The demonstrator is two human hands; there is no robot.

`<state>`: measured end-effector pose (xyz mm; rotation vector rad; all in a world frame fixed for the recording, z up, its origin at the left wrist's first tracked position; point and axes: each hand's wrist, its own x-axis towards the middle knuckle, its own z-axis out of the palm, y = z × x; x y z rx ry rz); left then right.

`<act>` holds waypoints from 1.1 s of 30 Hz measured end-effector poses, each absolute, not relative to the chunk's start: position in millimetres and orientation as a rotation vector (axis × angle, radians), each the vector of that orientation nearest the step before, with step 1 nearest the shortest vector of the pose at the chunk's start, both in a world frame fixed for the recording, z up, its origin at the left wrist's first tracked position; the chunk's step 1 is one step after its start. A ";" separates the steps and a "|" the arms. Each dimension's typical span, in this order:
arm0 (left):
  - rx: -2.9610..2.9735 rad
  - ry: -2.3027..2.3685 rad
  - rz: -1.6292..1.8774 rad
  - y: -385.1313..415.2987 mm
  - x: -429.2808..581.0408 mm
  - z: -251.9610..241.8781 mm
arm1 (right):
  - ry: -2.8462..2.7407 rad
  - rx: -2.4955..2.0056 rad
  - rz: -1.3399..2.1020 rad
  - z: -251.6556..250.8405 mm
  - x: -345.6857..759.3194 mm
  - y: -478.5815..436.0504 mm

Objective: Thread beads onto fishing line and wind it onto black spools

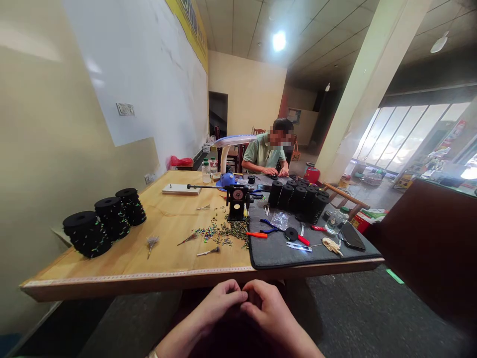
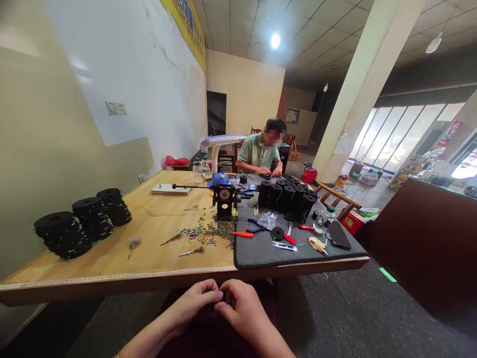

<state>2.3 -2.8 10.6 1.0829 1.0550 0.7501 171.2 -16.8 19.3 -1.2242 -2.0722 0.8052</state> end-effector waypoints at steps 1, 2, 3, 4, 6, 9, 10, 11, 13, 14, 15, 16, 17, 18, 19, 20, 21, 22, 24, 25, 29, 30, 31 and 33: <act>0.952 1.007 0.758 -4.9 2.9 10.6 | -2.011 -1.209 0.888 20.1 172.8 -17.2; 0.847 0.962 0.774 -6.9 3.3 10.6 | -1.959 -1.200 0.940 20.4 174.6 -17.5; 0.775 0.922 0.794 -8.7 3.4 10.5 | -1.916 -1.197 0.960 20.3 176.4 -17.8; 0.733 0.890 0.815 -10.2 3.2 10.3 | -1.883 -1.199 0.959 19.5 178.1 -18.0; 0.692 0.854 0.842 -12.2 2.4 9.4 | -1.836 -1.217 0.936 16.4 180.3 -18.0; 0.624 0.794 0.849 -14.1 1.2 7.8 | -1.750 -1.229 0.893 9.0 178.9 -17.9; 0.598 0.761 0.856 -14.7 1.1 7.3 | -1.710 -1.221 0.877 5.7 176.8 -18.0; 0.578 0.724 0.868 -15.4 1.3 6.7 | -1.664 -1.207 0.869 2.0 174.0 -18.2; 0.564 0.656 0.903 -16.6 2.4 5.2 | -1.564 -1.180 0.919 -6.6 166.8 -18.5; 0.567 0.636 0.924 -17.1 3.3 4.2 | -1.516 -1.175 0.985 -11.3 162.8 -18.6; 0.576 0.629 0.947 -17.5 4.2 2.9 | -1.470 -1.178 1.066 -15.7 158.9 -18.6; 0.585 0.632 0.970 -17.6 5.2 1.4 | -1.427 -1.186 1.144 -19.5 155.3 -18.5; 0.593 0.642 0.993 -17.6 6.2 -0.3 | -1.389 -1.193 1.205 -22.3 152.4 -18.2; 0.599 0.649 1.010 -17.3 7.0 -1.9 | -1.360 -1.196 1.230 -23.8 150.3 -18.0; 0.607 0.653 1.023 -16.8 7.7 -3.5 | -1.348 -1.191 1.216 -23.8 149.1 -17.9; 0.617 0.653 1.027 -16.1 8.1 -4.8 | -1.364 -1.179 1.163 -22.3 148.9 -17.8; 0.639 0.654 1.021 -15.1 8.3 -5.9 | -1.408 -1.164 1.078 -19.4 149.6 -17.9; 0.676 0.666 1.011 -14.0 8.1 -6.7 | -1.473 -1.151 0.972 -15.6 151.2 -18.1; 0.799 0.742 0.988 -11.3 7.0 -7.6 | -1.630 -1.130 0.770 -6.5 156.0 -18.4; 0.866 0.795 0.978 -10.0 6.1 -7.9 | -1.702 -1.119 0.705 -2.1 158.8 -18.3; 0.900 0.838 0.936 -7.6 2.7 -7.2 | -1.820 -1.083 0.718 8.8 168.4 -15.6; 0.853 0.796 0.923 -8.0 2.5 -6.3 | -1.806 -1.089 0.768 9.6 169.8 -14.8; 0.805 0.750 0.910 -8.6 2.6 -5.1 | -1.779 -1.100 0.820 9.8 170.6 -14.1; 0.739 0.687 0.882 -10.2 3.7 -2.0 | -1.728 -1.121 0.896 9.1 170.9 -13.8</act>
